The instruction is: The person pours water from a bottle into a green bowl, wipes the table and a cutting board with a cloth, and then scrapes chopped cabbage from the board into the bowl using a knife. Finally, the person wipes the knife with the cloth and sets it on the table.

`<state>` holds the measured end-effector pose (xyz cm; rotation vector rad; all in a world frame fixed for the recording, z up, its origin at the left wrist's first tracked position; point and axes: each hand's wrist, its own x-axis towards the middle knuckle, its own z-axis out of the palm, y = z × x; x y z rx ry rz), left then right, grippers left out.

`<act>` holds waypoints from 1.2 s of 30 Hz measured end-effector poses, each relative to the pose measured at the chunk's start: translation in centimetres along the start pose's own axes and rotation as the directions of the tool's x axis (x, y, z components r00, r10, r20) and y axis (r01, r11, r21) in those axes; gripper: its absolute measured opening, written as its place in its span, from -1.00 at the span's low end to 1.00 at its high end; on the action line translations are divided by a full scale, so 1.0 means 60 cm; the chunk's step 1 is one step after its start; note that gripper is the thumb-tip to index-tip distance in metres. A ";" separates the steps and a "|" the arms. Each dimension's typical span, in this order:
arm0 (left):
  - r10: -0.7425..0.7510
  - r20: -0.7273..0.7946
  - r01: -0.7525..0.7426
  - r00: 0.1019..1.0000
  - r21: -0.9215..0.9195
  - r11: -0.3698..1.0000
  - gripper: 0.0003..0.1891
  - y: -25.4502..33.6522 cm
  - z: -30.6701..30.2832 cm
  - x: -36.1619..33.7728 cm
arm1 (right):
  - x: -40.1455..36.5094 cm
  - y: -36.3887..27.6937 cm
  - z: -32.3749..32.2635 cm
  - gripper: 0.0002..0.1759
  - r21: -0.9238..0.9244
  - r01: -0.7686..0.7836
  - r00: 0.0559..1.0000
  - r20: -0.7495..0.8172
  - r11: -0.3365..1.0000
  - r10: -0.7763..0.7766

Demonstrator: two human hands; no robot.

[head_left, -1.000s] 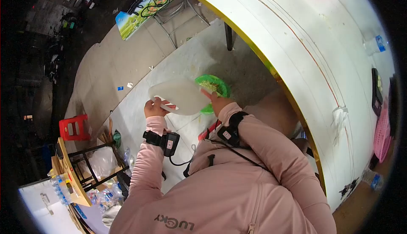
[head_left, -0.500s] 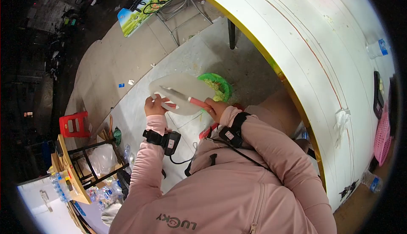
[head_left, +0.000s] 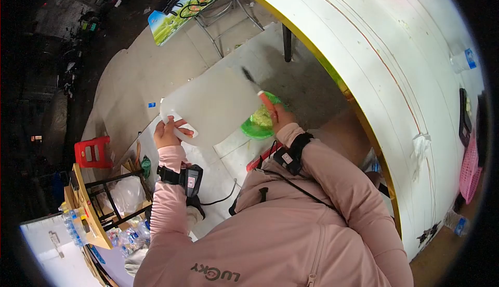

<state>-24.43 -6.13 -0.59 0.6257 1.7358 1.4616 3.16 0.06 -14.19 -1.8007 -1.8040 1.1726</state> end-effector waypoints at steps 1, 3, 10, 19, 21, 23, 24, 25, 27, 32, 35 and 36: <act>-0.009 0.014 0.009 1.000 -0.003 1.000 -0.77 -0.003 0.007 0.003 | -0.008 -0.005 0.001 -0.75 0.033 0.125 0.992 0.021 0.992 -0.125; -0.019 0.029 0.020 0.999 -0.007 1.000 -0.79 -0.015 0.016 0.003 | -0.019 -0.011 -0.004 -0.79 0.067 0.245 0.968 0.037 0.967 -0.247; 0.019 0.059 -0.020 0.998 0.021 1.000 -0.80 -0.048 0.043 0.001 | -0.020 0.018 0.026 -0.81 0.226 0.386 0.845 0.304 0.895 -0.441; 0.062 0.013 -0.063 0.998 0.037 0.997 -0.74 -0.010 0.018 0.000 | 0.029 0.000 -0.014 -0.62 -0.123 -0.484 0.826 0.262 0.867 0.499; 0.064 -0.018 -0.063 0.998 0.051 0.997 -0.76 -0.011 0.021 0.010 | 0.033 0.056 0.041 -0.65 0.042 -0.093 0.991 0.105 0.995 0.088; 0.087 -0.008 -0.086 0.996 0.041 0.995 -0.77 -0.023 0.026 0.025 | 0.019 0.067 0.058 -0.67 0.128 0.332 0.941 -0.109 0.934 -0.320; 0.108 -0.020 -0.107 0.994 0.019 0.994 -0.77 -0.042 0.026 0.040 | 0.011 0.057 0.055 -0.71 0.359 0.313 0.933 0.055 0.879 -0.354; 0.109 -0.021 -0.109 0.994 0.019 0.994 -0.77 -0.058 0.027 0.051 | 0.001 0.040 0.044 -0.74 0.566 0.239 0.886 0.204 0.789 -0.416; 0.117 -0.051 -0.116 0.992 0.018 0.993 -0.77 -0.083 0.031 0.072 | -0.020 0.011 0.025 -0.84 0.682 0.116 0.862 0.292 0.722 -0.414; 0.092 -0.096 -0.092 0.991 0.007 0.996 -0.75 -0.110 0.046 0.099 | -0.026 0.007 0.023 -0.78 0.568 0.145 0.812 0.399 0.810 -0.426; 0.084 -0.113 -0.085 0.990 0.002 0.996 -0.77 -0.106 0.055 0.104 | -0.028 0.011 0.028 -0.75 0.545 0.181 0.798 0.405 0.819 -0.446; 0.103 -0.108 -0.102 0.989 0.013 0.995 -0.76 -0.104 0.058 0.104 | -0.028 0.013 0.029 -0.75 0.502 0.222 0.794 0.404 0.836 -0.454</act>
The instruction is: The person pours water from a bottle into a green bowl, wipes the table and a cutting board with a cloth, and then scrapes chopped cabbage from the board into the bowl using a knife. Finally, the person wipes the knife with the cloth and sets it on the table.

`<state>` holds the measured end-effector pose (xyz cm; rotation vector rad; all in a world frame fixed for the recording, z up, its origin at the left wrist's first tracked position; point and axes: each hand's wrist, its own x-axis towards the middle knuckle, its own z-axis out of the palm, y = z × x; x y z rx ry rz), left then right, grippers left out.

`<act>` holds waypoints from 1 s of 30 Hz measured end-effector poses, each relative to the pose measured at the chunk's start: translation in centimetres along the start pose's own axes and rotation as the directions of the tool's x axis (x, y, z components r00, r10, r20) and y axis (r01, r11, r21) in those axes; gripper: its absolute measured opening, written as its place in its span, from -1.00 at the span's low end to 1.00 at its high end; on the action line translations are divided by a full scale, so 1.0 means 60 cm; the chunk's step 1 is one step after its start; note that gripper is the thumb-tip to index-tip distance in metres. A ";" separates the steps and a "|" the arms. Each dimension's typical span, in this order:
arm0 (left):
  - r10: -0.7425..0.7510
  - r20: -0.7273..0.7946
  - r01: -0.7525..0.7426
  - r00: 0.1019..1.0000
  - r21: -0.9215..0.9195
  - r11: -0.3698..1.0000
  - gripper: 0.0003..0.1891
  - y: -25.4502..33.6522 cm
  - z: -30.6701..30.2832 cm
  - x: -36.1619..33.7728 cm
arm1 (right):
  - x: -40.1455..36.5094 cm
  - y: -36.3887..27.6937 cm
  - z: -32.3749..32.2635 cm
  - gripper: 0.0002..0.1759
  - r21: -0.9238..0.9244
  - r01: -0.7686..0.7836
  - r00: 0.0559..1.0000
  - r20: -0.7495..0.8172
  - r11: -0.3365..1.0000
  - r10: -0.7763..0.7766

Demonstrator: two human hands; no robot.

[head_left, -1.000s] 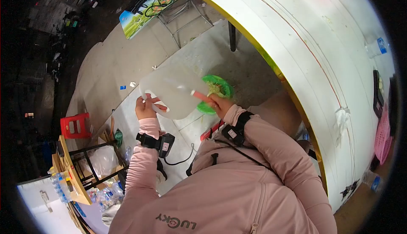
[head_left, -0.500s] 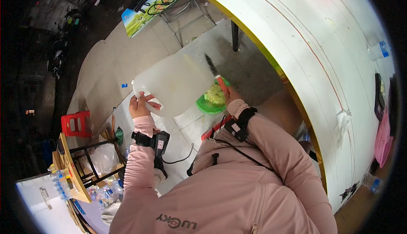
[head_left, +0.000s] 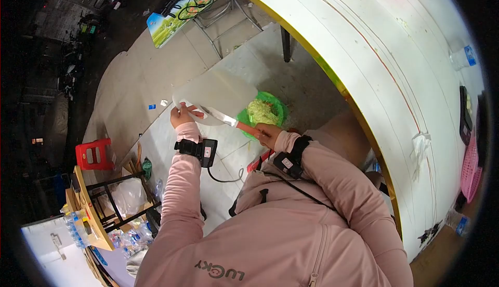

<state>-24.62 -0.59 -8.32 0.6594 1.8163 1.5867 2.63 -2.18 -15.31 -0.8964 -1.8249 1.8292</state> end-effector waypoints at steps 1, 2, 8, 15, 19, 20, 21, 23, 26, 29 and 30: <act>0.018 0.006 -0.018 1.000 0.010 1.000 -0.75 0.002 0.003 -0.001 | 0.002 0.004 -0.001 -0.75 0.000 0.000 1.000 0.000 1.000 0.000; 0.018 0.006 -0.018 1.000 0.010 1.000 -0.75 0.002 0.000 0.003 | 0.004 0.009 -0.004 -0.81 -0.082 0.040 0.998 -0.048 0.996 -0.045; 0.039 -0.107 -0.037 0.994 0.023 0.999 -0.77 0.072 -0.030 -0.001 | 0.018 0.016 -0.019 -0.81 -0.381 -0.261 0.945 -0.288 0.887 0.155; 0.055 -0.109 -0.046 0.993 0.077 0.996 -0.75 0.125 -0.062 -0.030 | 0.027 0.003 -0.049 -0.72 -0.231 -0.738 0.633 -0.564 0.634 0.530; 0.046 -0.080 -0.042 0.996 0.052 0.998 -0.74 0.134 -0.057 -0.036 | 0.020 -0.014 -0.038 -0.73 -0.248 -0.675 0.617 -0.706 0.695 0.348; 0.045 -0.080 -0.041 0.996 0.051 0.998 -0.74 0.130 -0.057 -0.035 | 0.016 -0.016 -0.036 -0.74 -0.258 -0.549 0.661 -0.716 0.795 0.224; 0.050 -0.064 -0.047 0.997 0.043 0.998 -0.75 0.122 -0.056 -0.032 | 0.013 -0.019 -0.034 -0.75 -0.271 -0.408 0.683 -0.724 0.872 0.095; 0.055 -0.046 -0.054 0.997 0.036 0.998 -0.76 0.108 -0.053 -0.032 | 0.004 -0.033 -0.031 -0.76 -0.301 -0.217 0.740 -0.671 0.929 -0.045; 0.060 -0.116 -0.060 0.991 0.010 0.998 -0.75 0.077 -0.050 -0.027 | -0.005 -0.039 -0.024 -0.77 -0.337 0.028 0.812 -0.541 0.941 -0.218; -0.043 -0.149 0.034 0.988 -0.064 0.997 -0.78 0.063 -0.054 -0.016 | -0.010 -0.044 -0.027 -0.77 -0.333 0.004 0.897 -0.415 0.943 -0.151; -0.043 -0.148 0.034 0.988 -0.063 0.997 -0.78 0.062 -0.056 -0.015 | -0.011 -0.047 -0.028 -0.76 -0.315 -0.069 0.930 -0.364 0.947 -0.054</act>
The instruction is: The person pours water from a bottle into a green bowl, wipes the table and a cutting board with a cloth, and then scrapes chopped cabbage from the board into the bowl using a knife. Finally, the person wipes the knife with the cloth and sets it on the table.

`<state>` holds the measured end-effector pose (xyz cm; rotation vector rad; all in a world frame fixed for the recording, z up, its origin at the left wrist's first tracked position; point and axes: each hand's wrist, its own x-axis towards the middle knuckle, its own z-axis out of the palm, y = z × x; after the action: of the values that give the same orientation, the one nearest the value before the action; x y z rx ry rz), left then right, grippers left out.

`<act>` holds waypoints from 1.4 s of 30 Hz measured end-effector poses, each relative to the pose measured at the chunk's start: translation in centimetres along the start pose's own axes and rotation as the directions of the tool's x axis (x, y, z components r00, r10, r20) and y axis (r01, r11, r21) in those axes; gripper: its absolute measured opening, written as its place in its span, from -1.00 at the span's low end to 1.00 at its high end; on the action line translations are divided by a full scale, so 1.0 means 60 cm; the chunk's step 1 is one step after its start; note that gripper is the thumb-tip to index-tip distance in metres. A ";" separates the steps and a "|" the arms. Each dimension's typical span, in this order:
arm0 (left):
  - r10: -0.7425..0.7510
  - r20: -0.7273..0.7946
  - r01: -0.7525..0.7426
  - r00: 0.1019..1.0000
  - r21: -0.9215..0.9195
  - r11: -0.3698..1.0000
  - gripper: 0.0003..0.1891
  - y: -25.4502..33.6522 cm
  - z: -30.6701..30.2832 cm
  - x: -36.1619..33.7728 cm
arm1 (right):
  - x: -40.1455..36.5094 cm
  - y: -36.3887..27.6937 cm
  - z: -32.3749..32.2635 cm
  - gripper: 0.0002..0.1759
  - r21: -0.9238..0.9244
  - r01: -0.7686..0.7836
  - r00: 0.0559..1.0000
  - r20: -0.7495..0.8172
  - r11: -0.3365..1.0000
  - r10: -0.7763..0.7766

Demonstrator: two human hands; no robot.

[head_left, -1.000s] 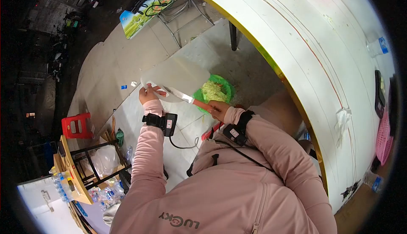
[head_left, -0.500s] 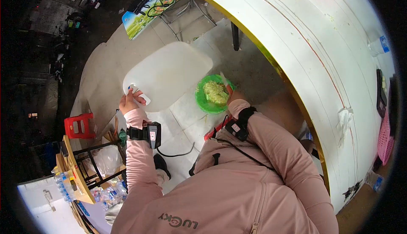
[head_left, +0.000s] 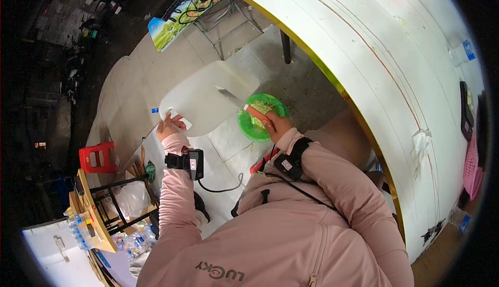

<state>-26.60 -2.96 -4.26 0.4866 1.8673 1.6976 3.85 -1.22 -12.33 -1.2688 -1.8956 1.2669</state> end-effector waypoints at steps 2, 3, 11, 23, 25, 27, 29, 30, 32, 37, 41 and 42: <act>0.021 0.004 -0.021 1.000 -0.054 0.998 -0.79 0.008 0.000 -0.006 | 0.009 0.017 0.007 -0.75 -0.085 -0.082 0.996 -0.034 0.993 0.079; 0.021 0.006 -0.021 1.000 -0.054 0.998 -0.79 0.008 -0.003 -0.007 | 0.014 0.025 0.009 -0.74 -0.168 -0.164 0.985 -0.073 0.972 0.154; 0.051 0.011 -0.050 0.999 -0.068 0.996 -0.80 0.008 -0.015 -0.008 | 0.036 0.016 -0.020 -0.65 -0.218 -0.616 0.786 -0.221 0.757 0.577; 0.105 0.162 -0.108 0.981 0.010 0.994 -0.80 -0.030 0.014 -0.041 | 0.029 0.070 0.035 -0.83 0.349 -0.112 0.953 -0.226 0.931 0.200; 0.085 0.167 -0.087 0.982 0.003 0.996 -0.80 -0.035 0.015 -0.048 | 0.028 0.072 0.038 -0.85 0.445 -0.104 0.960 -0.188 0.890 0.206; 0.016 0.195 -0.021 0.981 0.025 0.999 -0.79 -0.039 0.020 -0.056 | 0.028 0.066 0.037 -0.88 0.523 0.040 0.998 -0.068 0.852 -0.004; -0.010 0.200 0.006 0.980 0.025 1.000 -0.78 -0.048 0.026 -0.063 | 0.019 0.045 0.031 -0.88 0.539 -0.008 0.999 0.046 0.842 -0.020; -0.031 0.217 0.025 0.976 0.034 0.999 -0.79 -0.051 0.030 -0.068 | 0.016 0.034 0.030 -0.87 0.550 -0.058 0.987 0.157 0.833 -0.035; -0.066 0.256 0.056 0.964 0.047 0.997 -0.79 -0.043 0.044 -0.085 | 0.014 0.031 0.035 -0.85 0.524 -0.096 0.974 0.225 0.846 -0.029; -0.031 0.319 0.018 0.947 0.043 0.999 -0.77 -0.039 0.061 -0.107 | 0.011 0.025 0.038 -0.82 0.473 -0.110 0.950 0.308 0.874 -0.047; -0.039 0.351 0.013 0.936 0.075 0.997 -0.79 -0.030 0.066 -0.119 | 0.010 0.046 0.051 -0.80 0.262 0.016 0.981 0.183 0.965 -0.066; -0.040 0.355 0.018 0.934 0.064 0.998 -0.80 -0.026 0.065 -0.121 | 0.011 0.054 0.055 -0.80 0.094 0.074 0.992 0.094 0.993 -0.083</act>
<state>-18.39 -4.56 -4.78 0.7347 1.6539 1.4245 2.23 -1.59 -16.67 -1.0935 -1.9136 1.3791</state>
